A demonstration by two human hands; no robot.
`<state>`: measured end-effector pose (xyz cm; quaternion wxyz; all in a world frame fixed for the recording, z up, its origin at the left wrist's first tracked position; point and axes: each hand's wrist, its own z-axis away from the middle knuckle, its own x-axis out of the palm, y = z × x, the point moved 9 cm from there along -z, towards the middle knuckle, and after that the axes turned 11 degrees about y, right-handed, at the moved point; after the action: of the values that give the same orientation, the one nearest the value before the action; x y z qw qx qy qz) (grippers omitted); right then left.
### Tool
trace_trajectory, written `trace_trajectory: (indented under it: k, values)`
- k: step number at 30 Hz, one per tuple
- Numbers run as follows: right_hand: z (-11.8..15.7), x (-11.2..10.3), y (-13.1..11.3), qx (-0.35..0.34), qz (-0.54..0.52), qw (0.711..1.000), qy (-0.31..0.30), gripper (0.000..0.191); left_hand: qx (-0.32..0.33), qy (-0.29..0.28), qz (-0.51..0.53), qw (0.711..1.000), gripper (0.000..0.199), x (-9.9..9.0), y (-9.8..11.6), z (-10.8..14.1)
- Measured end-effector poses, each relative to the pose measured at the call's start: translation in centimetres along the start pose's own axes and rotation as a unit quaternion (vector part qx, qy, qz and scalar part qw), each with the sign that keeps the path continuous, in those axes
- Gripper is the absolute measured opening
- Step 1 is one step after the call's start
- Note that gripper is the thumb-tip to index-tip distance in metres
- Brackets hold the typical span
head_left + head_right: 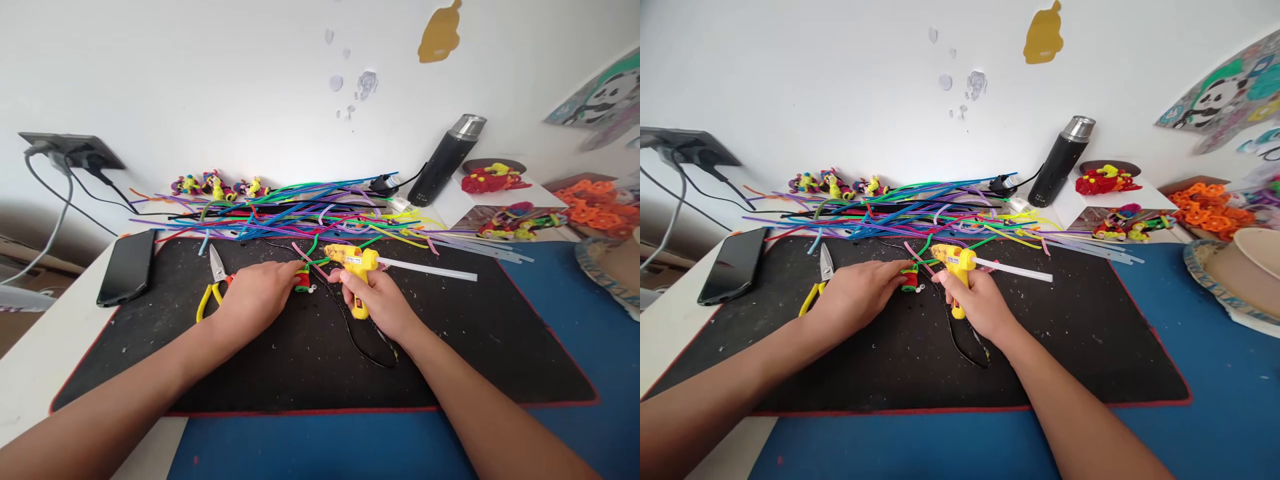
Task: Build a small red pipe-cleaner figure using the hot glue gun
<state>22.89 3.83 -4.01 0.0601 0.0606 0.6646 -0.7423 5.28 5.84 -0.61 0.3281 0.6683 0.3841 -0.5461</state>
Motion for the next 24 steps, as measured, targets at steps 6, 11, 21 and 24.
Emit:
trace_trajectory:
  k: [6,11,21,24]
  values:
    - [-0.1,0.0,0.4,-0.007,0.018,1.0,-0.002,0.056,0.012,-0.042,-0.039,0.998,0.039,0.2,0.1,-0.4]
    - [-0.1,0.1,0.6,-0.009,0.016,1.0,-0.009,0.053,0.054,-0.079,-0.053,0.994,0.037,0.0,0.8,-1.0]
    - [0.0,0.2,0.4,-0.003,0.016,1.0,-0.016,0.051,0.1,-0.066,-0.034,0.992,0.03,-0.3,1.3,-1.1]
    - [0.1,0.2,0.4,-0.001,0.02,1.0,-0.012,0.05,0.092,-0.074,-0.028,0.993,0.031,-0.2,1.1,-1.2]
